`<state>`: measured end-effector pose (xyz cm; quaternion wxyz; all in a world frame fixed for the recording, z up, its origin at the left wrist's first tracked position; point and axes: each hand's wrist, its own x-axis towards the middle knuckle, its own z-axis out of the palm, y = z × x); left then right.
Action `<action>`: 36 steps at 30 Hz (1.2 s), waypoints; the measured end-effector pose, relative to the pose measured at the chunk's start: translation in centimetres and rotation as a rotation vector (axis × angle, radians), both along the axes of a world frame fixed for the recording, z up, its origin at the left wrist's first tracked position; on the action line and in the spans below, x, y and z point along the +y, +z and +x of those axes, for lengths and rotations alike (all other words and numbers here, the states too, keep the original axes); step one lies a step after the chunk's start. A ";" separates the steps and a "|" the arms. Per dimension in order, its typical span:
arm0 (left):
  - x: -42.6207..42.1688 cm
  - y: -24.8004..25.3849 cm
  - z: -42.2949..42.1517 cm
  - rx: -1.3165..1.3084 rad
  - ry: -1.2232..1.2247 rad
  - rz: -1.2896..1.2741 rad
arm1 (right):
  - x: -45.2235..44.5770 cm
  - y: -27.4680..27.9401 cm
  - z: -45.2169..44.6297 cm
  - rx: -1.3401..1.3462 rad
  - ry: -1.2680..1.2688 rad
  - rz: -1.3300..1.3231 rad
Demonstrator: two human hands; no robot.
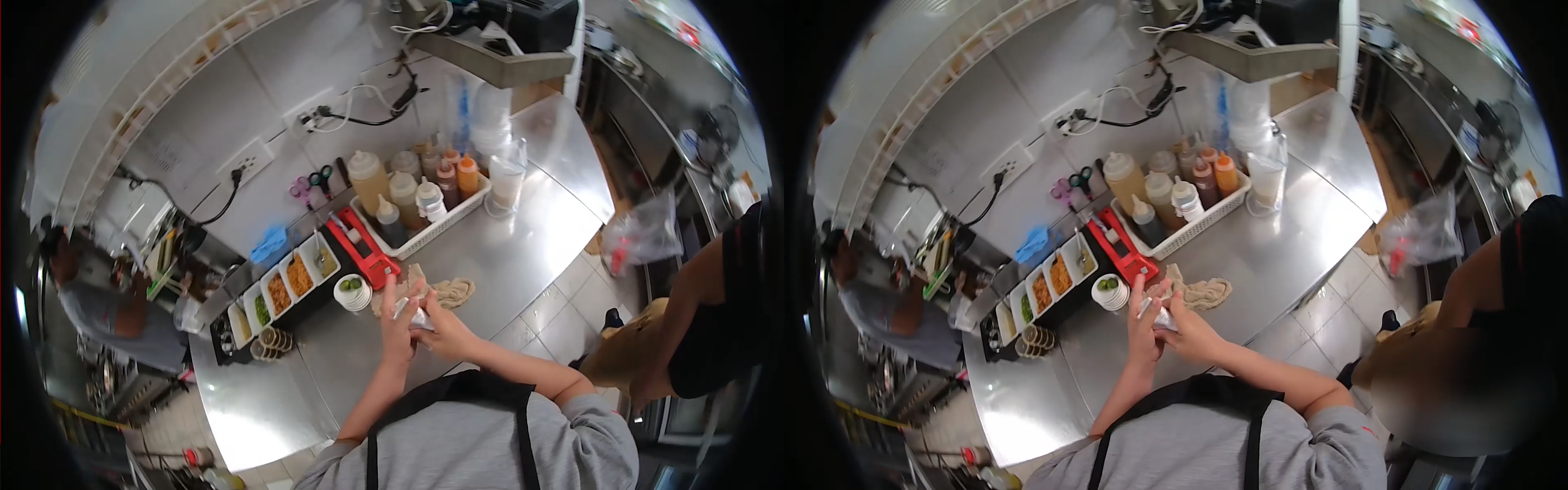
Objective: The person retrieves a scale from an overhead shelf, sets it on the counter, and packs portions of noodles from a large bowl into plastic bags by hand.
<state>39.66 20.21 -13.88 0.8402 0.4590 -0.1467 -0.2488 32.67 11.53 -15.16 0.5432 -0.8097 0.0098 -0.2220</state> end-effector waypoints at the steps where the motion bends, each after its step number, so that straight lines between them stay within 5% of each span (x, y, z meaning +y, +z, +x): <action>1: -0.1 -0.7 0.8 0.010 -0.054 0.005 | -0.4 0.1 -0.2 -0.057 -0.017 0.052; 5: -2.2 -1.2 3.4 0.206 -0.047 -0.144 | -0.5 0.4 -2.2 0.145 -0.242 0.308; 7: -4.3 0.5 3.0 0.390 -0.030 -0.205 | -1.2 -0.2 -2.0 -0.069 -0.500 -0.136; 8: -4.8 -0.1 2.9 0.433 -0.166 -0.331 | -1.4 -0.4 -2.2 -0.166 -0.614 -0.367; 10: -6.3 0.1 2.5 0.510 -0.432 -0.594 | -1.6 -0.3 -2.6 -0.268 -0.589 -0.322; 14: -9.1 0.2 0.3 0.726 -0.578 -0.517 | -3.0 2.6 -4.1 -0.400 -0.524 -0.486; 19: -16.6 -2.7 -4.4 1.378 -1.169 -0.549 | -8.5 2.1 -7.6 -0.535 -0.528 -0.722; 21: -20.0 -2.5 -8.6 0.864 -0.866 -0.136 | -11.7 2.3 -10.1 -0.509 -0.548 -0.639; 23: -23.7 -2.7 -12.4 0.597 -0.765 0.013 | -15.7 2.8 -13.6 -0.480 -0.551 -0.599; 28: -34.6 -4.1 -19.2 0.571 -1.056 -0.170 | -25.3 2.3 -22.1 -0.324 -0.467 -0.453; 29: -36.5 -4.4 -20.5 0.631 -1.147 -0.127 | -26.8 1.4 -22.6 -0.455 -0.566 -0.450; 33: -42.8 -6.5 -24.6 0.689 -1.420 0.074 | -32.0 1.5 -28.3 -0.271 -0.544 -0.579; 36: -47.0 -8.6 -26.2 1.330 -1.424 -0.071 | -35.9 -0.5 -29.4 -0.317 -0.674 -0.420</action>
